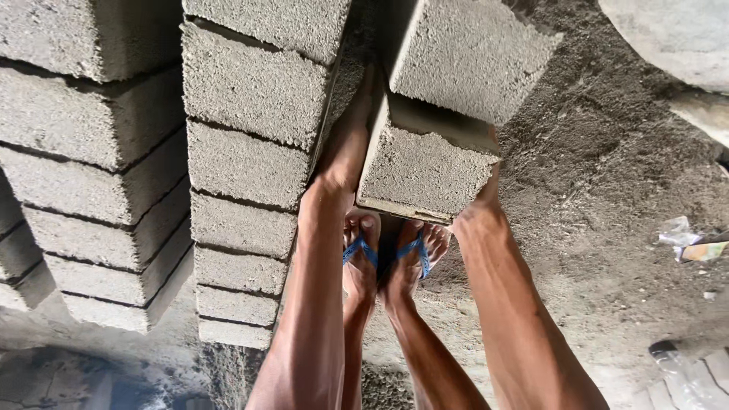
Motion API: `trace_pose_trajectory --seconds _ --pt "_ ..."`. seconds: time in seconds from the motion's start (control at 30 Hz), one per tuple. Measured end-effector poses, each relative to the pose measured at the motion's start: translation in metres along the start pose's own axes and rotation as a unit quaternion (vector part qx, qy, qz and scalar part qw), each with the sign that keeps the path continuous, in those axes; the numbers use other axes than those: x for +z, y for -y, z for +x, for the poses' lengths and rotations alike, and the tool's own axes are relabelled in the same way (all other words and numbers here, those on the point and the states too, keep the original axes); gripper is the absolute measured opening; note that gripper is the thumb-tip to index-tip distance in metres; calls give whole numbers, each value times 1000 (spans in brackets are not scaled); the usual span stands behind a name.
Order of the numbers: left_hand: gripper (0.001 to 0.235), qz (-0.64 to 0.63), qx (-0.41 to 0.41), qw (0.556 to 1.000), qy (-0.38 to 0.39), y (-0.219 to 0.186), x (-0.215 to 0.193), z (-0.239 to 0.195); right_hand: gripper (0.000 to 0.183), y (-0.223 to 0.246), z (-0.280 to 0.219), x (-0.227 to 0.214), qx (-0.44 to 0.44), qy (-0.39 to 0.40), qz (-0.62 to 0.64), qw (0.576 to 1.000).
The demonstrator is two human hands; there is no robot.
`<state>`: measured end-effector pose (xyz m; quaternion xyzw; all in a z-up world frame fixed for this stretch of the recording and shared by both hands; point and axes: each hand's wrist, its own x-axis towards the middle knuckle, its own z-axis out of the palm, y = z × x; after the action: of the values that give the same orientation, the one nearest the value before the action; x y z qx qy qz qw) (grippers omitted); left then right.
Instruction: The person scoops wet concrete into a rectangular metal mold, levels the surface with a straight edge, and compacts the mixture by repeatedly striking the mold with a hammer. After removing the excess material, the person lifts the mold, flips it to release the formed brick, and stacks it with others.
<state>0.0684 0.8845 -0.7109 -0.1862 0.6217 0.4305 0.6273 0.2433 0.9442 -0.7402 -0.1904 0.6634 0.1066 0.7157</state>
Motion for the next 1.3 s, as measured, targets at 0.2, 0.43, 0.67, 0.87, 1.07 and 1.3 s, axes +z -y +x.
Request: trace_pose_trajectory --seconds 0.2,0.43,0.67,0.87,1.07,1.3 --pt "75 -11 -9 999 -35 -1 -2 15 49 -16 15 -10 -67 91 -12 994" --pt "84 -15 -22 997 -74 0 -1 23 31 -12 32 4 45 -22 77 996" --pt "83 9 -51 997 -59 -12 -2 17 37 -16 13 -10 -74 121 36 989" --pt "80 -17 -88 992 -84 10 -1 34 66 -9 76 0 176 -231 391 874" --pt "54 -380 11 900 -215 34 18 14 79 7 49 -31 179 -102 611 764" --pt "52 -183 20 958 -218 69 7 34 20 31 98 4 248 -488 384 743"
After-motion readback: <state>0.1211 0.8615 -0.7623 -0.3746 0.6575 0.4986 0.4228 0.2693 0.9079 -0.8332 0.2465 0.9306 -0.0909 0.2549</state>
